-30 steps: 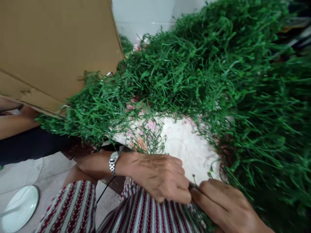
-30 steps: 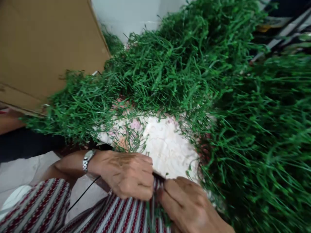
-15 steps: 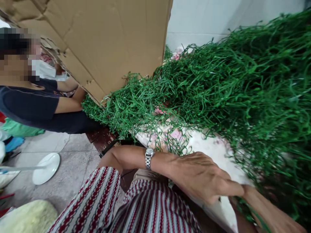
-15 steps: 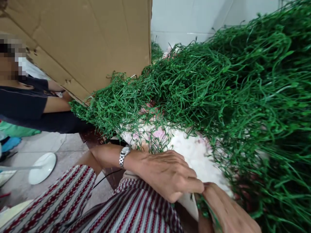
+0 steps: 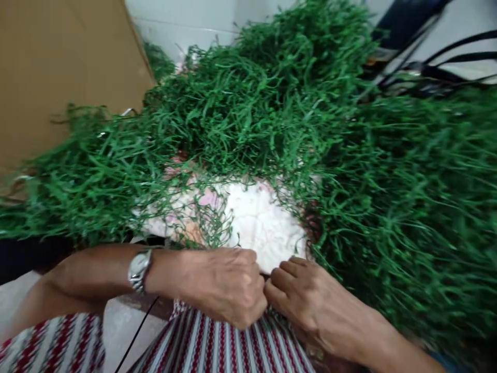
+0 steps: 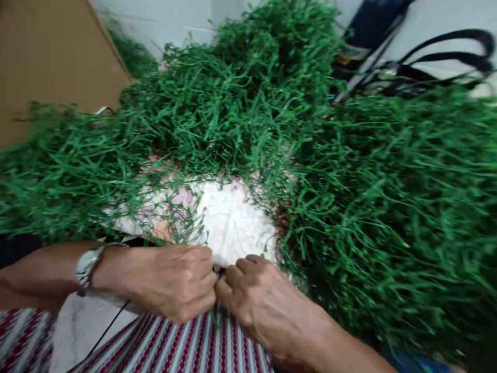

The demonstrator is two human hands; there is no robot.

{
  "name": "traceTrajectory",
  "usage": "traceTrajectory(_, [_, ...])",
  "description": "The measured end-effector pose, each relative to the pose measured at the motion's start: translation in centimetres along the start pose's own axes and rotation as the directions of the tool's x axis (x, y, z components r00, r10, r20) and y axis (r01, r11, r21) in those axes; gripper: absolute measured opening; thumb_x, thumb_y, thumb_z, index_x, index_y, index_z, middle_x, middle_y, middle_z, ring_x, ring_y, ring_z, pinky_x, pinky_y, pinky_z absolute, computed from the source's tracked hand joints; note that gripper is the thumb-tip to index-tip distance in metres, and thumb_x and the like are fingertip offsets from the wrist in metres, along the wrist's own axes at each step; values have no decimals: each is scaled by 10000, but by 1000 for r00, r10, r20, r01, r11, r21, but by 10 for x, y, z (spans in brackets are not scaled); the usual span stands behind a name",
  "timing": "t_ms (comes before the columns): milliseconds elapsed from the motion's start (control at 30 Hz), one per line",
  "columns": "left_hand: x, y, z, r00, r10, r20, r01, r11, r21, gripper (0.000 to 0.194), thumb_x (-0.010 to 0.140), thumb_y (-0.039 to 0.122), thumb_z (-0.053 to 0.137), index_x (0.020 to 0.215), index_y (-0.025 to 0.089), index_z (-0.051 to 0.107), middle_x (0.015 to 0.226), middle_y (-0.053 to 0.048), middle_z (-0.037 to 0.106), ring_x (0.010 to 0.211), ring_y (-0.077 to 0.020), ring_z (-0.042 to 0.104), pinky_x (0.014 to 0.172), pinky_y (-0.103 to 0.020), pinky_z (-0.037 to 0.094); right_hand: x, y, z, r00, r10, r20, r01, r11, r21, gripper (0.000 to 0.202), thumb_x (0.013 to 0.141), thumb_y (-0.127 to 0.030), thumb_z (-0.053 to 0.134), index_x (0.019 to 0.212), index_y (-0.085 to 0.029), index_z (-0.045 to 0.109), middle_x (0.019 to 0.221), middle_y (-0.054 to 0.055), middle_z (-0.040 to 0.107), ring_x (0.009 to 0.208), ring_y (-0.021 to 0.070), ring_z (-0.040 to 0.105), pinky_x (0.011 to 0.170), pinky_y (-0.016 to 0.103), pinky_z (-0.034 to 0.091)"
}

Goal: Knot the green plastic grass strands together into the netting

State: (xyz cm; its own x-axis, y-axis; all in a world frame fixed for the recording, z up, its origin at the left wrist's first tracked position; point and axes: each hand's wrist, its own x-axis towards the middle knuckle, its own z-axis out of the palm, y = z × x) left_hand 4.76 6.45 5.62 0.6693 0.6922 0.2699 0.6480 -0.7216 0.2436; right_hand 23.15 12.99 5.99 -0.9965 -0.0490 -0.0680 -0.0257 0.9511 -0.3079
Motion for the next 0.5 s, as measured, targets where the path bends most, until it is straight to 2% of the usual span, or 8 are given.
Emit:
traceTrajectory(100, [8,7,-14,980,191,64,-192,981,11,203,769,89,453,621,206,528,529,-18,482,476,-136,390,488,-323,324,-7,-3,-7,1000,-24,12,24,999,-39,81,844,-177,408,780,-188,457,708,23,527,603,152,411,568,309,285])
traceTrajectory(167, [5,8,-21,958,256,127,-266,962,67,207,758,50,433,657,184,554,560,-25,504,495,-145,414,479,-327,313,-16,-2,-14,999,-36,6,36,998,-58,90,848,-186,403,772,-190,452,708,19,519,611,149,412,579,310,291])
traceTrajectory(233, [-4,4,-26,958,236,163,-255,961,105,212,755,44,420,691,188,562,589,-28,534,511,-154,434,483,-327,318,-30,1,-24,999,-4,-36,1,998,-66,142,862,-191,370,743,-188,448,674,15,499,604,139,408,577,301,292])
traceTrajectory(267, [-10,0,-27,974,161,159,-176,981,85,217,758,44,425,673,202,547,589,-21,538,510,-151,434,485,-322,322,-37,3,-30,996,48,-79,-54,995,-78,177,869,-184,341,728,-187,448,648,13,485,594,134,402,567,294,289])
traceTrajectory(333, [-20,-11,-26,999,40,32,-40,999,4,216,773,90,418,730,229,577,604,-20,568,519,-153,456,506,-318,361,-51,7,-42,960,192,-202,-221,967,-131,243,875,-153,283,711,-181,460,608,11,462,565,126,380,540,282,281])
traceTrajectory(400, [-24,-22,-23,997,49,-65,-51,998,-35,259,746,97,433,870,246,604,656,-24,617,555,-167,507,532,-330,408,-62,12,-54,915,240,-325,-320,921,-220,278,868,-124,265,708,-178,486,599,13,471,566,122,385,540,275,299])
traceTrajectory(467, [-23,-31,-17,978,50,-205,-59,997,-40,398,704,66,443,1015,263,593,686,-15,646,604,-180,559,566,-339,456,-74,20,-67,840,259,-477,-443,835,-325,275,847,-102,293,703,-168,517,601,12,490,587,107,410,569,262,331])
traceTrajectory(500, [-23,-34,-13,959,2,-284,-16,999,-47,457,693,59,443,1067,284,581,691,-2,653,623,-184,578,573,-341,471,-82,26,-74,772,270,-576,-542,754,-372,263,840,-104,316,707,-157,536,610,13,506,607,98,429,588,258,341])
